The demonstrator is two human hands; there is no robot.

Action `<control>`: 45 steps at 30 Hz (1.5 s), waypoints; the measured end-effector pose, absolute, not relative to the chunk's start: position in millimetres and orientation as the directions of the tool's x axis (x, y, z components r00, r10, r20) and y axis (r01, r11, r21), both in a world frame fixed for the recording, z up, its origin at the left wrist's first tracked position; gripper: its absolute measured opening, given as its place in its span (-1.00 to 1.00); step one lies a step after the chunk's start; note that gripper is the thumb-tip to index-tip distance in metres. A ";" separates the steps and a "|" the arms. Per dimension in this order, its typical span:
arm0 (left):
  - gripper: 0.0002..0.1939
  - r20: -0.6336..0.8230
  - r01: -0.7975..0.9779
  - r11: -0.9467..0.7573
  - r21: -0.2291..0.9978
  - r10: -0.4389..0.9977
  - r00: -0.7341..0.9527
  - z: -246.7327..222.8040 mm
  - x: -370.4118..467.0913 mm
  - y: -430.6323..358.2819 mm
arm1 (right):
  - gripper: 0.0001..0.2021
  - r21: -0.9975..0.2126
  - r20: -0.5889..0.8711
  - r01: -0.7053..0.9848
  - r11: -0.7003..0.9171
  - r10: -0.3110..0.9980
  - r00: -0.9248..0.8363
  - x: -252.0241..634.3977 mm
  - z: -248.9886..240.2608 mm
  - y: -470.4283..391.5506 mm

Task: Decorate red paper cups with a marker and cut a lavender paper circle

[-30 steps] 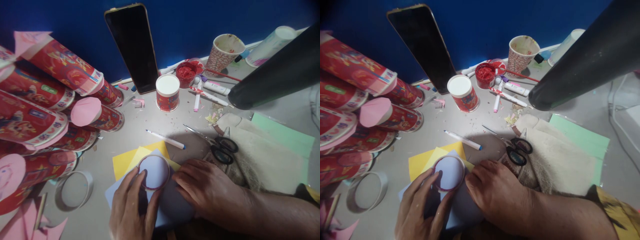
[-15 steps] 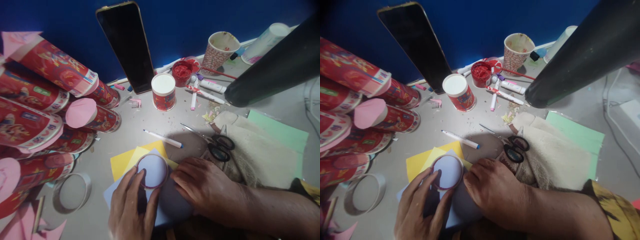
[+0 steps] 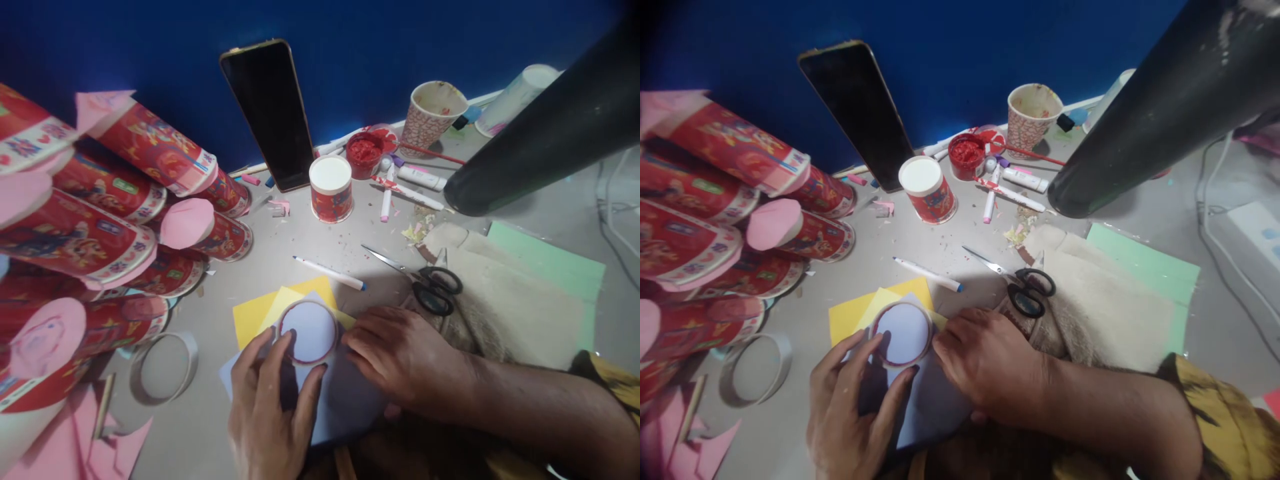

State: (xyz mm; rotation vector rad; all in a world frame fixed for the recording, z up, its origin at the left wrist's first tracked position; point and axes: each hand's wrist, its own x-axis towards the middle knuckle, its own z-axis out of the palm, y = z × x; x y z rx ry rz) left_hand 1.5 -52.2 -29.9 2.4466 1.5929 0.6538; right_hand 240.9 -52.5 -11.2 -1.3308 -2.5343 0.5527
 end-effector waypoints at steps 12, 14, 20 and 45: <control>-0.83 0.441 0.690 -0.572 0.444 0.809 0.387 -20.9 1.6 -55.0 | -0.81 -0.455 0.241 0.764 0.458 0.889 -0.389 235.0 -24.3 -53.0; -0.82 0.437 0.632 -0.618 0.467 0.783 0.443 -20.9 1.3 -54.4 | -0.81 -0.456 0.238 0.764 0.457 0.890 -0.390 235.1 -23.6 -52.4; -0.79 0.449 0.620 -0.645 0.447 0.761 0.468 -26.6 1.9 -53.3 | -0.81 -0.477 0.217 0.755 0.450 0.893 -0.395 236.4 -23.0 -50.7; -0.79 0.518 0.665 -0.689 0.288 0.696 0.497 -32.5 3.3 -56.6 | -0.78 -0.159 -0.139 0.970 0.182 0.969 -0.205 244.9 21.0 6.4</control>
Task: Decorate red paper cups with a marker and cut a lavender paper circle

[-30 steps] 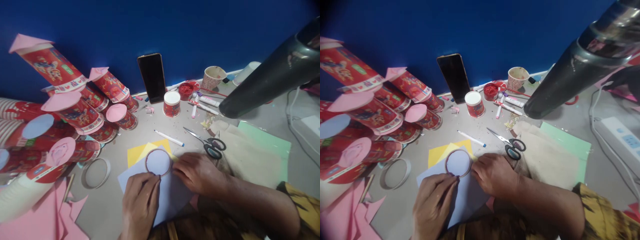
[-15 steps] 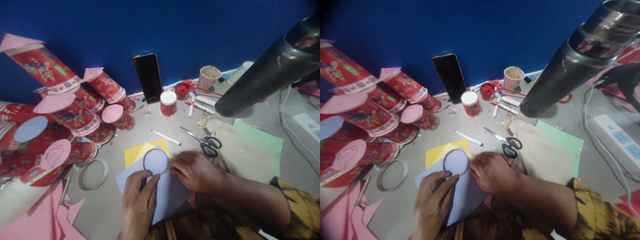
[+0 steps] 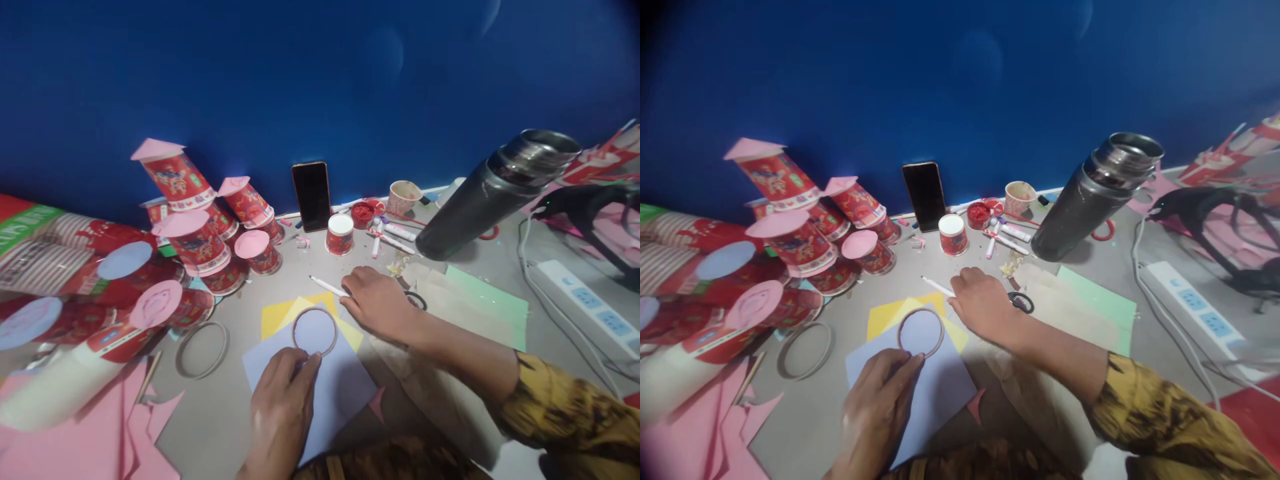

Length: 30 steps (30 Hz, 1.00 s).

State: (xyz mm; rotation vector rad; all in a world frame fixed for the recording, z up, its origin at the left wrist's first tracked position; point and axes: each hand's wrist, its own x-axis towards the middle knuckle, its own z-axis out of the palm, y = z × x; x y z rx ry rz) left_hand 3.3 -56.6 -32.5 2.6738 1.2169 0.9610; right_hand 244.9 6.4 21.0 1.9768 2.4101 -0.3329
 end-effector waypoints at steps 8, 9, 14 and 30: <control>-0.79 0.492 0.673 -0.684 0.282 0.705 0.511 -31.7 0.4 -62.1 | -0.82 -0.109 -0.118 0.979 0.174 0.975 -0.187 238.2 15.0 17.8; -0.80 0.493 0.668 -0.687 0.287 0.704 0.512 -30.6 0.7 -62.4 | -0.82 -0.125 -0.114 0.981 0.151 0.980 -0.166 238.7 17.4 16.3; -0.79 0.504 0.663 -0.693 0.282 0.695 0.513 -27.9 1.0 -65.0 | -0.87 -0.464 -0.053 0.886 0.017 0.998 -0.047 247.1 28.4 0.9; -0.78 0.535 0.652 -0.718 0.246 0.661 0.526 -35.1 -4.5 -67.3 | -0.76 -0.988 -0.096 0.113 -0.101 0.994 0.046 241.8 17.3 -15.1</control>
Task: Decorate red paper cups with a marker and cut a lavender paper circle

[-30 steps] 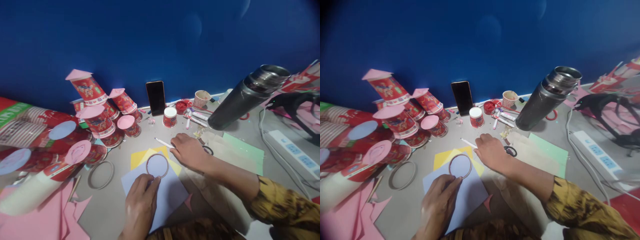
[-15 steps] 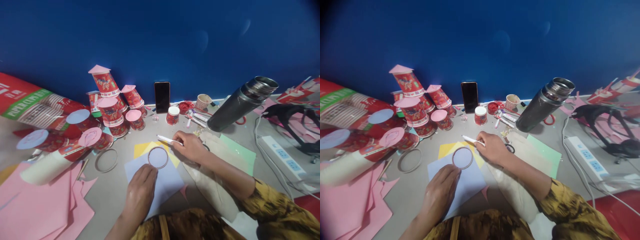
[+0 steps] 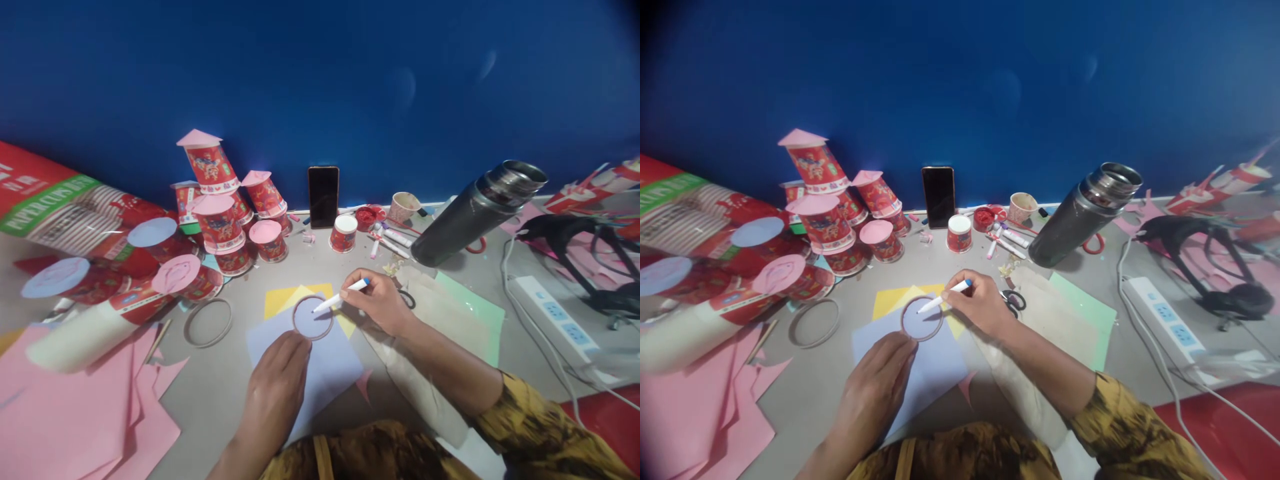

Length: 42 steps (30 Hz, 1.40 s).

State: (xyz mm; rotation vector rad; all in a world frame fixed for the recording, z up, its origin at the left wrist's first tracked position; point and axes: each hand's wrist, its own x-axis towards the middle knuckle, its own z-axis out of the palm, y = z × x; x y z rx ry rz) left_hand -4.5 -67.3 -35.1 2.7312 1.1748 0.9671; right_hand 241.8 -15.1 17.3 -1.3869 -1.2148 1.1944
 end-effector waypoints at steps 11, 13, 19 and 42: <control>-0.78 0.532 0.662 -0.714 0.228 0.661 0.529 -36.3 -5.1 -67.4 | -0.68 -0.986 -0.085 0.148 -0.080 0.996 -0.025 230.0 -4.9 -19.3; -0.77 0.519 0.664 -0.708 0.238 0.671 0.530 -36.1 -4.6 -68.1 | -0.72 -0.975 -0.045 0.221 -0.035 0.998 -0.038 227.3 -2.9 -20.2; -0.76 0.516 0.660 -0.704 0.263 0.681 0.520 -34.2 -3.5 -68.9 | -0.77 -0.920 0.049 0.383 0.088 0.993 -0.110 219.7 4.7 -18.2; -0.80 0.490 0.670 -0.695 0.262 0.694 0.528 -34.4 -3.7 -71.1 | -0.78 -0.922 0.062 0.370 0.118 0.985 -0.160 208.8 -1.0 -16.7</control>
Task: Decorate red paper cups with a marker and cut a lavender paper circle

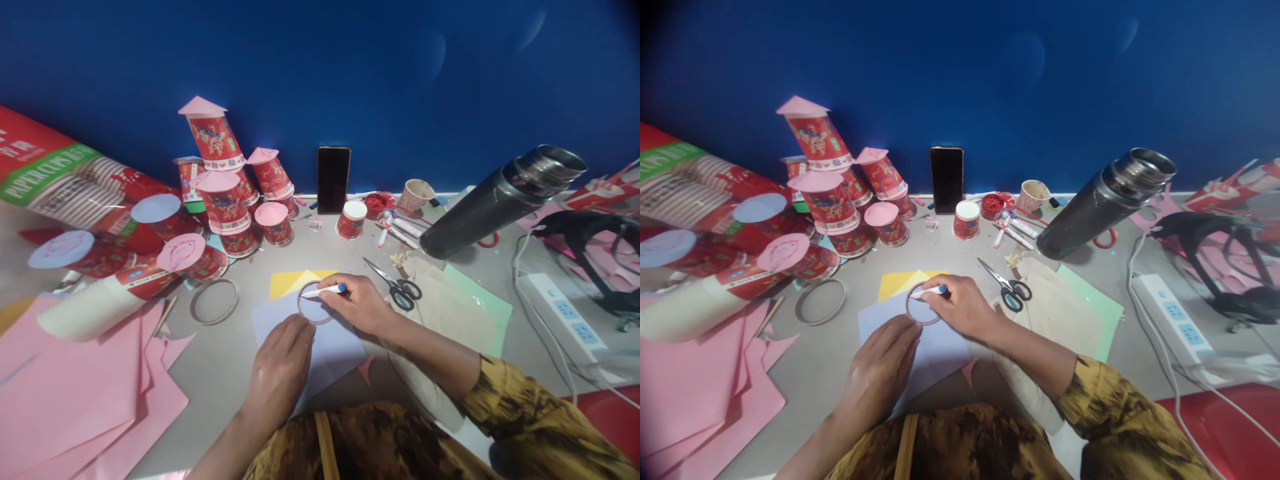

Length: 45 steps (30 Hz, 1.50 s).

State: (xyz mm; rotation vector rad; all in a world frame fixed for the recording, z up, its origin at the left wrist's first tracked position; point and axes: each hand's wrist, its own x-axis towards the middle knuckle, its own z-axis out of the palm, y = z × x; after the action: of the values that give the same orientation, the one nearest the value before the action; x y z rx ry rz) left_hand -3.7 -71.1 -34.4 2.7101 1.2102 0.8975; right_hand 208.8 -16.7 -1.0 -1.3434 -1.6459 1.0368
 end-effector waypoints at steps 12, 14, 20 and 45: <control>-0.80 0.489 0.660 -0.704 0.262 0.687 0.538 -33.6 -3.8 -70.7 | -0.76 -0.949 -0.089 0.315 0.000 0.959 -0.269 215.4 3.5 -13.8; -0.81 0.487 0.662 -0.702 0.263 0.688 0.537 -33.1 -3.6 -70.0 | -0.80 -0.949 -0.115 0.316 -0.020 0.952 -0.284 216.5 6.7 -11.3; -0.82 0.488 0.661 -0.709 0.246 0.680 0.547 -31.3 -2.2 -69.1 | -0.88 -0.866 -0.160 0.499 0.021 0.935 -0.317 223.3 22.2 -1.2; -0.80 0.444 0.651 -0.709 0.270 0.692 0.570 -27.3 -0.2 -68.2 | -0.69 -0.124 -0.365 0.788 0.603 0.711 -0.601 175.9 94.9 55.6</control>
State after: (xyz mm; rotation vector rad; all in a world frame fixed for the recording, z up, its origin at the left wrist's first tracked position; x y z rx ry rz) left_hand -0.2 -68.2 -27.3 2.7150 1.1636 0.8190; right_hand 175.9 55.6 94.9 -1.4665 -3.0568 0.4745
